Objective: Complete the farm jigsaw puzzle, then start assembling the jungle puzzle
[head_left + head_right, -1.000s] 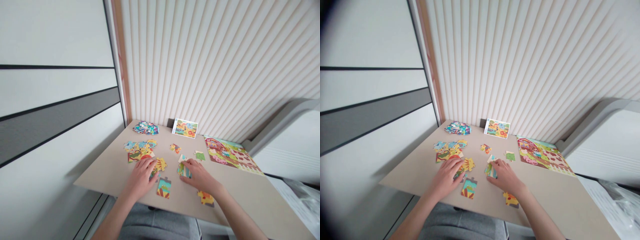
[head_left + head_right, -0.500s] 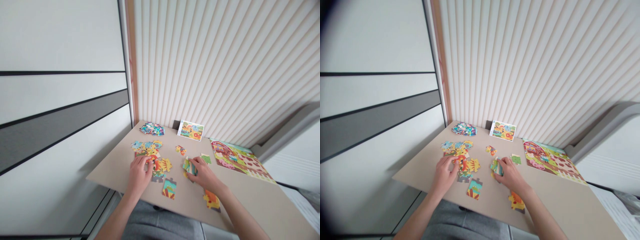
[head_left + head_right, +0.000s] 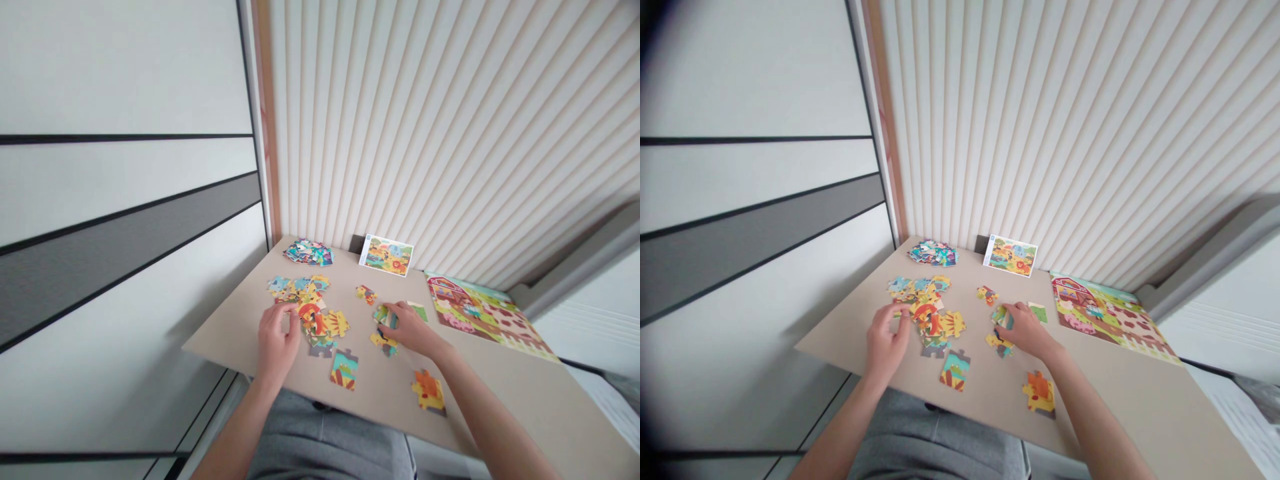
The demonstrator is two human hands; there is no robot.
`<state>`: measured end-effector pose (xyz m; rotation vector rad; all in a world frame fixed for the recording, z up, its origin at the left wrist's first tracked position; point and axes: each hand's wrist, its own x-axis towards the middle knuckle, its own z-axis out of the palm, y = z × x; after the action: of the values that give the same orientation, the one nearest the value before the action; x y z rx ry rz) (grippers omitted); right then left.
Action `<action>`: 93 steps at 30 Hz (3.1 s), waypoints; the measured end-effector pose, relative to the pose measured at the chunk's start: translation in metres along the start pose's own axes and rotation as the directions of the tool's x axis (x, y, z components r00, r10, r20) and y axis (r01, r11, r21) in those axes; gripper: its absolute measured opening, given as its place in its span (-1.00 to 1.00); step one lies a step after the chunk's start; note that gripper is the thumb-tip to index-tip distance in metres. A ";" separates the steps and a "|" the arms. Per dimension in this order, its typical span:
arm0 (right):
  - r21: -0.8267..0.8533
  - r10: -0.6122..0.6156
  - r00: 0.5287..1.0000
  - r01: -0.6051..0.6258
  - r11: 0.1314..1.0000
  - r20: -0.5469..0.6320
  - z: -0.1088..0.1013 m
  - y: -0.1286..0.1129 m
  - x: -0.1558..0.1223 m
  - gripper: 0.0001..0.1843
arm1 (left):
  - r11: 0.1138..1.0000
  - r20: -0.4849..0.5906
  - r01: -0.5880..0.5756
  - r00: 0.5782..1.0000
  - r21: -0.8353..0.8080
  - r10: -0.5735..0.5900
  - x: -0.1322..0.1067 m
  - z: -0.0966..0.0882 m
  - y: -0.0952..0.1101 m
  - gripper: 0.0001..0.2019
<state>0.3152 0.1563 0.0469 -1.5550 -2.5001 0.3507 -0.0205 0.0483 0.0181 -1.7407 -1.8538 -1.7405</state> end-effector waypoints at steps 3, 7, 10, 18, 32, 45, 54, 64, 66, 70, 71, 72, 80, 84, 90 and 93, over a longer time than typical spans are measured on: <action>0.021 -0.006 0.999 0.006 1.000 -0.036 0.000 0.003 -0.004 -0.31 | 1.000 -0.004 0.012 1.000 -0.022 -0.012 0.000 0.000 -0.001 -0.88; 0.050 -0.019 0.995 0.024 0.998 -0.102 0.001 0.004 -0.010 -0.31 | 0.999 0.019 0.005 1.000 -0.038 -0.004 0.000 0.001 -0.001 -0.88; 0.053 -0.023 0.991 0.030 0.998 -0.134 0.000 0.000 -0.013 -0.30 | 0.999 0.021 -0.001 1.000 -0.048 0.002 0.000 0.002 0.000 -0.87; -0.052 -0.001 0.997 -0.003 0.999 -0.071 -0.002 -0.020 -0.021 -0.30 | 0.998 0.052 -0.006 0.999 -0.067 0.009 0.000 0.002 -0.003 -0.87; 0.070 0.159 0.987 -0.158 0.985 -0.012 0.007 -0.065 -0.055 -0.15 | 0.997 0.061 -0.031 0.997 -0.076 0.036 -0.002 0.002 -0.011 -0.87; 0.088 0.056 0.998 -0.057 0.995 0.016 0.013 -0.075 -0.061 -0.25 | 0.998 0.072 -0.039 0.996 -0.039 0.042 -0.002 0.004 -0.019 -0.83; 0.079 0.054 0.991 -0.045 0.996 -0.119 0.013 -0.026 -0.054 -0.30 | 0.997 0.101 -0.053 0.993 -0.060 0.059 -0.002 0.003 -0.016 -0.86; 0.029 -0.004 0.997 0.007 1.000 -0.081 -0.013 0.067 -0.087 -0.30 | 0.990 0.169 -0.109 0.978 -0.090 0.123 0.000 0.002 -0.005 -0.86; 0.020 0.023 0.993 -0.021 1.000 -0.115 -0.011 0.087 -0.099 -0.30 | 0.978 0.279 -0.177 0.939 -0.113 0.202 0.000 0.001 0.003 -0.83; 0.011 0.101 0.978 -0.100 0.995 -0.184 -0.004 0.127 -0.130 -0.30 | 0.909 0.535 -0.398 0.744 -0.125 0.399 -0.005 0.000 0.021 -0.71; 0.004 0.119 0.973 -0.121 0.993 -0.196 -0.003 0.138 -0.139 -0.30 | 0.890 0.580 -0.438 0.694 -0.129 0.426 -0.007 0.000 0.025 -0.69; -0.005 0.142 0.966 -0.146 0.989 -0.218 -0.003 0.148 -0.148 -0.30 | 0.876 0.613 -0.463 0.654 -0.138 0.443 -0.007 0.000 0.027 -0.69; -0.158 0.261 0.925 -0.311 0.937 -0.275 -0.027 0.187 -0.198 -0.32 | 0.823 0.678 -0.501 0.509 -0.267 0.530 -0.005 -0.003 0.030 -0.77; -0.169 0.216 0.907 -0.291 0.942 -0.361 -0.029 0.144 -0.192 -0.38 | 0.820 0.692 -0.503 0.488 -0.274 0.531 -0.005 -0.002 0.031 -0.74; -0.015 0.077 0.976 -0.081 0.997 -0.205 0.007 0.025 -0.175 -0.51 | 0.816 0.692 -0.513 0.487 -0.266 0.532 -0.005 -0.003 0.033 -0.74; 0.006 0.046 0.982 -0.045 0.999 -0.186 0.018 -0.002 -0.173 -0.57 | 0.816 0.676 -0.507 0.501 -0.276 0.540 -0.004 -0.003 0.035 -0.73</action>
<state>0.3845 -0.0014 0.0260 -1.5682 -2.3258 0.2031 0.0043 0.0334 0.0389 -2.9156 -1.1401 -0.8721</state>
